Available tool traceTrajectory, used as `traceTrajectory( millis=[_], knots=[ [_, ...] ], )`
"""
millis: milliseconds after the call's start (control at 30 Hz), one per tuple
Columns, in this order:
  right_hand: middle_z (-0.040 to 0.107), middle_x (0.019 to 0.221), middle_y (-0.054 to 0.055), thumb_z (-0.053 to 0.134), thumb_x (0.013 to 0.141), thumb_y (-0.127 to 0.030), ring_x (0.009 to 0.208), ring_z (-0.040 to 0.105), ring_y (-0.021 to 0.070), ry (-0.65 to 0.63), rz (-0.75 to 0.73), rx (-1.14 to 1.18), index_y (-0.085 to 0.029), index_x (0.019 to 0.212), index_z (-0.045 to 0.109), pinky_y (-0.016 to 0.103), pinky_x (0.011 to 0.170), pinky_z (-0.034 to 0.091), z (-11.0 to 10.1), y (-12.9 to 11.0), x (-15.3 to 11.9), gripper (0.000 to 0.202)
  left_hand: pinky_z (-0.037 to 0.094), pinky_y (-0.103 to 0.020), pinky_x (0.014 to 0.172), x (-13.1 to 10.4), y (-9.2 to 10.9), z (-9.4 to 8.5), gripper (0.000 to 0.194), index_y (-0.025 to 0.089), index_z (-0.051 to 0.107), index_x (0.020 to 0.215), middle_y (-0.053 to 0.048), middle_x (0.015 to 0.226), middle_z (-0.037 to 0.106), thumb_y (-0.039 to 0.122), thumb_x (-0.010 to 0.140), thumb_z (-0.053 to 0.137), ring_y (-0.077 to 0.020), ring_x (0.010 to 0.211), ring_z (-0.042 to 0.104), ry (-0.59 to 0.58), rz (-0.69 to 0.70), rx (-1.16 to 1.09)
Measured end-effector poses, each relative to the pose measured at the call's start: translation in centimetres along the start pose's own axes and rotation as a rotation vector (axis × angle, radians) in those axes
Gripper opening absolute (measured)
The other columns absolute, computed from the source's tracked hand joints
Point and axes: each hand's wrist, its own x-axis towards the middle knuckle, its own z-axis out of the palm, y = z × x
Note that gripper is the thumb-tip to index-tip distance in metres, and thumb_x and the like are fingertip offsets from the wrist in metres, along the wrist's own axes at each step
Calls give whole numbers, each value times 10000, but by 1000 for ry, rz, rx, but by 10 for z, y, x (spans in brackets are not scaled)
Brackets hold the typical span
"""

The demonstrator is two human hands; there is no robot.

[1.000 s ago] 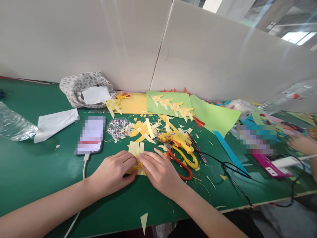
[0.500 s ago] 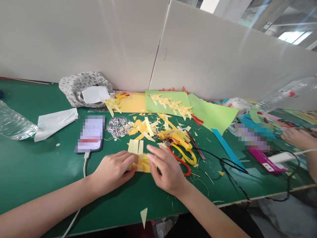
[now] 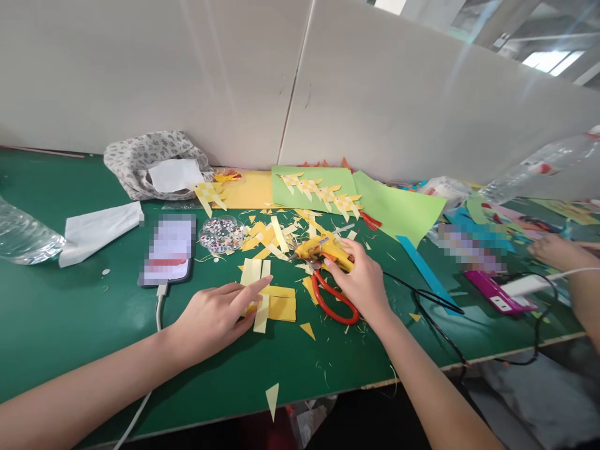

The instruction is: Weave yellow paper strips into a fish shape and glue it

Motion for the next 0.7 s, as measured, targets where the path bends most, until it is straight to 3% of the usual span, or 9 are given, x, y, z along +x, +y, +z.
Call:
traceTrajectory(
  millis=[133, 300, 700],
  knots=[
    [656, 1026, 101, 585, 781, -333, 925, 622, 248, 132, -166, 101, -185, 1086, 556, 394, 787, 518, 5, -9, -4, 340, 521, -242, 561, 0, 0, -1, 302, 192, 483, 1160, -34, 927, 707, 181, 860, 447, -180, 825, 668, -5, 43, 19],
    [670, 976, 87, 582, 804, -230, 906, 624, 214, 135, -386, 136, -187, 1065, 579, 378, 818, 526, 10, -20, -11, 265, 530, -248, 658, 0, -2, 0, 186, 200, 579, 1000, -25, 883, 706, 183, 881, 438, -176, 885, 655, 12, 89, -14],
    [687, 930, 69, 577, 804, -167, 866, 645, 206, 184, -441, 133, -197, 1015, 602, 375, 778, 549, 13, -19, -11, 214, 541, -262, 623, 2, 0, 0, 157, 197, 563, 982, 2, 879, 708, 173, 873, 452, -175, 864, 662, 28, 94, -18]
  ],
)
